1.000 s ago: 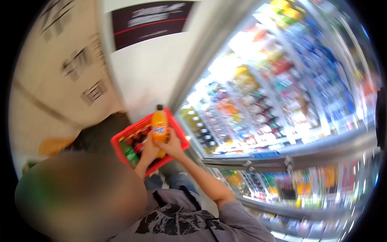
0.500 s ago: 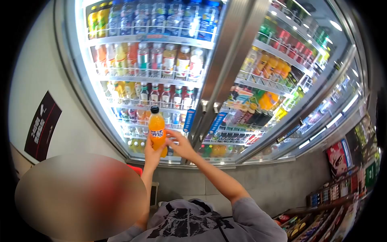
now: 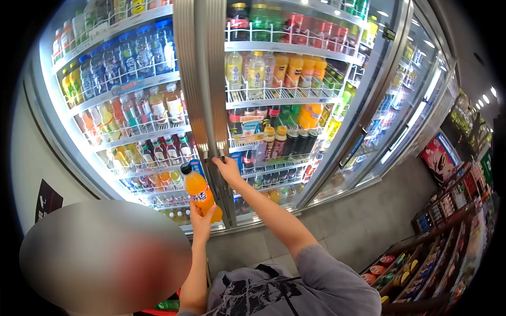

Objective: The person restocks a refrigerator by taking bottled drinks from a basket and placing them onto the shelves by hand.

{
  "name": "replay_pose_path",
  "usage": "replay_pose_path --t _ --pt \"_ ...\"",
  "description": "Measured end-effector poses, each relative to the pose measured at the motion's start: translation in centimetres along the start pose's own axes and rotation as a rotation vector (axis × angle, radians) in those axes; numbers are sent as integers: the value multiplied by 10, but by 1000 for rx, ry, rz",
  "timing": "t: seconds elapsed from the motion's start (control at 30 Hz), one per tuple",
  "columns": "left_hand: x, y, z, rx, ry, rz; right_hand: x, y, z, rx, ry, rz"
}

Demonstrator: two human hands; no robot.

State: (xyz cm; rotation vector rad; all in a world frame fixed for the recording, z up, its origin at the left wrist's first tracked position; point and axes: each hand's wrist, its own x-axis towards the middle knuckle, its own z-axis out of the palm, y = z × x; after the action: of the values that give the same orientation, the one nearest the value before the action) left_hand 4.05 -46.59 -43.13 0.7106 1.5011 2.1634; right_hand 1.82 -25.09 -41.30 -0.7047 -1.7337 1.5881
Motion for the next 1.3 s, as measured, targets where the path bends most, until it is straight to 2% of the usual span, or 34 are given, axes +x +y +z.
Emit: replay_pose_path --t 0.07,0.1,0.17,0.3,0.6,0.67,0.73,0.77,0.97,1.07,1.13,1.3 --pt "-13 3 1 3 8 -11 3 -12 1 33 -29 107" --pt "-19 4 0 7 27 -28 6 -11 0 34 -37 106" --pt "-32 7 -4 4 50 -16 2 -6 5 -90 61 -32" --pt "-49 22 -15 5 57 13 4 -3 8 -115 76 -68" --pt "-76 61 -53 59 19 2 -11 -20 14 -187 163 -32" --pt "-83 68 -63 30 -50 -52 -10 -17 16 -213 181 -32" --pt "-76 53 -78 69 -76 -13 -15 -9 19 -114 257 -133" --pt "-76 50 -78 70 -75 -27 -21 -5 15 -119 225 -27" --pt "-67 47 -68 -1 -151 -69 -96 -17 -7 -69 191 48" --pt "-72 45 -58 -22 -214 -90 -132 -13 -20 -161 259 -40" --pt "-76 36 -55 -10 -293 -93 -157 -14 -30 -169 285 12" --pt "-93 32 -32 -82 -348 -145 -231 -22 -63 -164 343 -15"
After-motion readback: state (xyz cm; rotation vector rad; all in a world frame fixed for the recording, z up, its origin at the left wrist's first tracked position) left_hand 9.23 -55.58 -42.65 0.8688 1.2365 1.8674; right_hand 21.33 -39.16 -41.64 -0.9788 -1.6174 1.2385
